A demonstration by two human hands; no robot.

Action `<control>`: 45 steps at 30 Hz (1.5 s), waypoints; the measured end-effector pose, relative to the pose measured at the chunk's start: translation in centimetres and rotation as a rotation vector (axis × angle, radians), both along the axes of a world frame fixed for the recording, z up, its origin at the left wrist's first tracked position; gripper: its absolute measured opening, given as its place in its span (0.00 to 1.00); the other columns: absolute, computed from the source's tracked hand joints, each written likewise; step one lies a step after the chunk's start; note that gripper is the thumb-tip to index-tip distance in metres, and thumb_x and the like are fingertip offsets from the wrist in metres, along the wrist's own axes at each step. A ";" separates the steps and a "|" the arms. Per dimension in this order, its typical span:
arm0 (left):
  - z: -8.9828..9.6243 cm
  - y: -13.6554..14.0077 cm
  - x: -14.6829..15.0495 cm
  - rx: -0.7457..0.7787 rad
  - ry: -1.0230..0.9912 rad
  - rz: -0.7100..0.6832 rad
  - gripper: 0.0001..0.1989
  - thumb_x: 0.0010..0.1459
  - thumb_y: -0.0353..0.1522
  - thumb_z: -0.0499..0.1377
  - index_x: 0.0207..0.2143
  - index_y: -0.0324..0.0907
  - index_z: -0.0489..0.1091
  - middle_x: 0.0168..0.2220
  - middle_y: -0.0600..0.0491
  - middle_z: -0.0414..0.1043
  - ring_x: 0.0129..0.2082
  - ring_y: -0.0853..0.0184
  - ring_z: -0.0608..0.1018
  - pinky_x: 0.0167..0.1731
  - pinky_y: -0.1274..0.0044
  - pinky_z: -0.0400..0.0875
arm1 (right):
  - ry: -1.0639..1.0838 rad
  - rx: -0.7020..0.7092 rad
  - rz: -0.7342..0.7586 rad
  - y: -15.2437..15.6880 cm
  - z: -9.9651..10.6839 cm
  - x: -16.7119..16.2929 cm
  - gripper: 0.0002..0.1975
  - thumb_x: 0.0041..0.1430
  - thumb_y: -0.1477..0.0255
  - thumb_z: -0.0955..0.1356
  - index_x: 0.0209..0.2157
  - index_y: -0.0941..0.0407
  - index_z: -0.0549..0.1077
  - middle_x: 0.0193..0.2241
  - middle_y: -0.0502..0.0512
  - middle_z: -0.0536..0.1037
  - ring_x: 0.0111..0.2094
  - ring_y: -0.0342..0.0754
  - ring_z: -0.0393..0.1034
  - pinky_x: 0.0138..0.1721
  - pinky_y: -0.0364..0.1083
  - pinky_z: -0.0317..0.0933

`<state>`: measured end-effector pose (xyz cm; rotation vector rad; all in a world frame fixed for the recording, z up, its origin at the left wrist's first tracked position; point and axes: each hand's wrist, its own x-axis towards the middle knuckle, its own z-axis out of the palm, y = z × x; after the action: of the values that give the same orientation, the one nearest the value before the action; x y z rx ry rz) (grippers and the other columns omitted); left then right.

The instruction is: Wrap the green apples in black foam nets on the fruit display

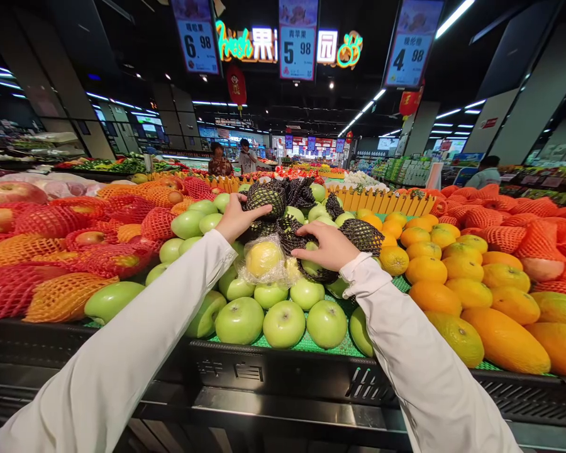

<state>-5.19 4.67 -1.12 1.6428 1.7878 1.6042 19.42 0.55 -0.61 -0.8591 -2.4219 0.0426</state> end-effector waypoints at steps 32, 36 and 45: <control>1.0 -2.6 0.7 0.076 0.020 0.225 0.41 0.33 0.45 0.74 0.45 0.43 0.58 0.48 0.40 0.71 0.55 0.42 0.72 0.57 0.53 0.65 | -0.013 -0.009 -0.013 -0.2 0.1 -0.1 0.20 0.56 0.62 0.72 0.46 0.60 0.75 0.45 0.63 0.78 0.48 0.57 0.72 0.53 0.57 0.66; 1.0 -2.6 0.8 0.148 -0.033 0.241 0.42 0.32 0.43 0.75 0.45 0.43 0.55 0.48 0.41 0.70 0.55 0.43 0.72 0.57 0.54 0.64 | -0.013 -0.001 -0.017 -0.2 0.0 -0.1 0.20 0.56 0.61 0.72 0.46 0.59 0.75 0.45 0.62 0.78 0.48 0.57 0.72 0.53 0.57 0.66; 0.8 -1.8 0.7 0.350 0.112 0.159 0.28 0.45 0.37 0.70 0.40 0.45 0.54 0.43 0.49 0.68 0.43 0.58 0.76 0.46 0.65 0.70 | -0.016 -0.009 -0.017 -0.3 0.1 -0.1 0.20 0.56 0.62 0.72 0.46 0.59 0.74 0.45 0.62 0.78 0.48 0.57 0.72 0.52 0.56 0.66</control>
<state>-4.52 2.83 -0.31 1.8050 1.8102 2.0296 19.34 0.24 -0.49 -0.8872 -2.4309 0.0396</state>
